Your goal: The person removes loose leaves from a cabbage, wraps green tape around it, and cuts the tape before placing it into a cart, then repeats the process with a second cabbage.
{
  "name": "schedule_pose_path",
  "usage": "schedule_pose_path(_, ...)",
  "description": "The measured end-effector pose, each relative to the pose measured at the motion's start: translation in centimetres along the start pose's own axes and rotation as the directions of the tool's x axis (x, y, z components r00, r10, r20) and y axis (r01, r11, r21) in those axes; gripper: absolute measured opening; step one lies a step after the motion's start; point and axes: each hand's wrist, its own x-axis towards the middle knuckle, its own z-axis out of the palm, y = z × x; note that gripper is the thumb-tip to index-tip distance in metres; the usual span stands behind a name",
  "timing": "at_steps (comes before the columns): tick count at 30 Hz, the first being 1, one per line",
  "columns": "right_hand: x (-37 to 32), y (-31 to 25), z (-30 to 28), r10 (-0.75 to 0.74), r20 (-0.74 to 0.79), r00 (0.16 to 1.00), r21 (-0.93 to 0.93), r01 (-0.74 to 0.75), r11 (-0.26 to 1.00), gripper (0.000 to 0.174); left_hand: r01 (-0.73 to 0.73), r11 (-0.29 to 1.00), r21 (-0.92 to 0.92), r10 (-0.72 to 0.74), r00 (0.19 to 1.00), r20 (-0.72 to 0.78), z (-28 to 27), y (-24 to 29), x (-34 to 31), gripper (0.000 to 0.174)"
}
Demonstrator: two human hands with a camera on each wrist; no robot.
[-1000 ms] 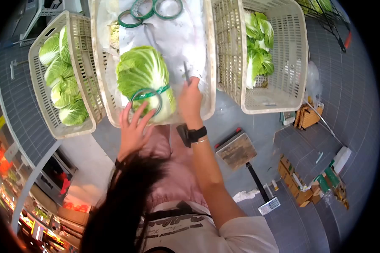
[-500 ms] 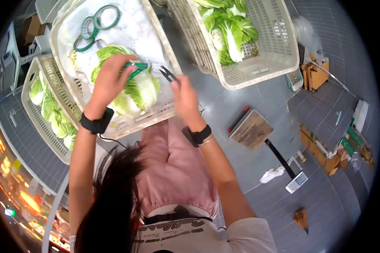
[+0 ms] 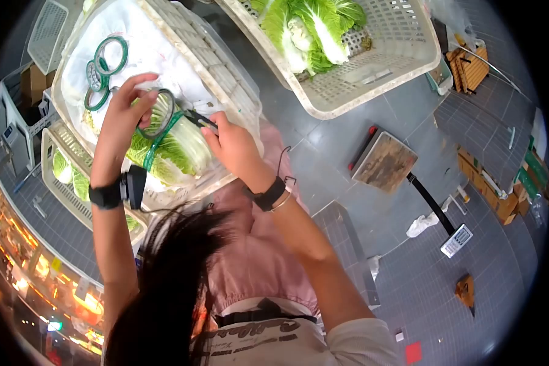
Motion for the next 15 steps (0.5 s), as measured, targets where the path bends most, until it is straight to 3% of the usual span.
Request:
schedule_pose_path(3, 0.2, 0.4, 0.5, -0.099, 0.024, 0.995, 0.007, 0.099, 0.995, 0.028, 0.030, 0.979, -0.203, -0.041, 0.998, -0.051, -0.7, -1.7, -2.5, 0.029)
schedule_pose_path(6, 1.7, -0.5, 1.0, -0.145, 0.051, 0.988, -0.135, 0.150, 0.979, 0.029, 0.017, 0.947, -0.321, -0.058, 0.991, -0.118, -0.4, -2.5, -3.8, 0.027)
schedule_pose_path(15, 2.6, -0.6, 1.9, -0.353, 0.008, 0.936, -0.285, 0.340, 0.896, 0.026, 0.017, 0.979, -0.205, -0.052, 0.985, -0.166, 0.2, -2.0, -4.4, 0.029)
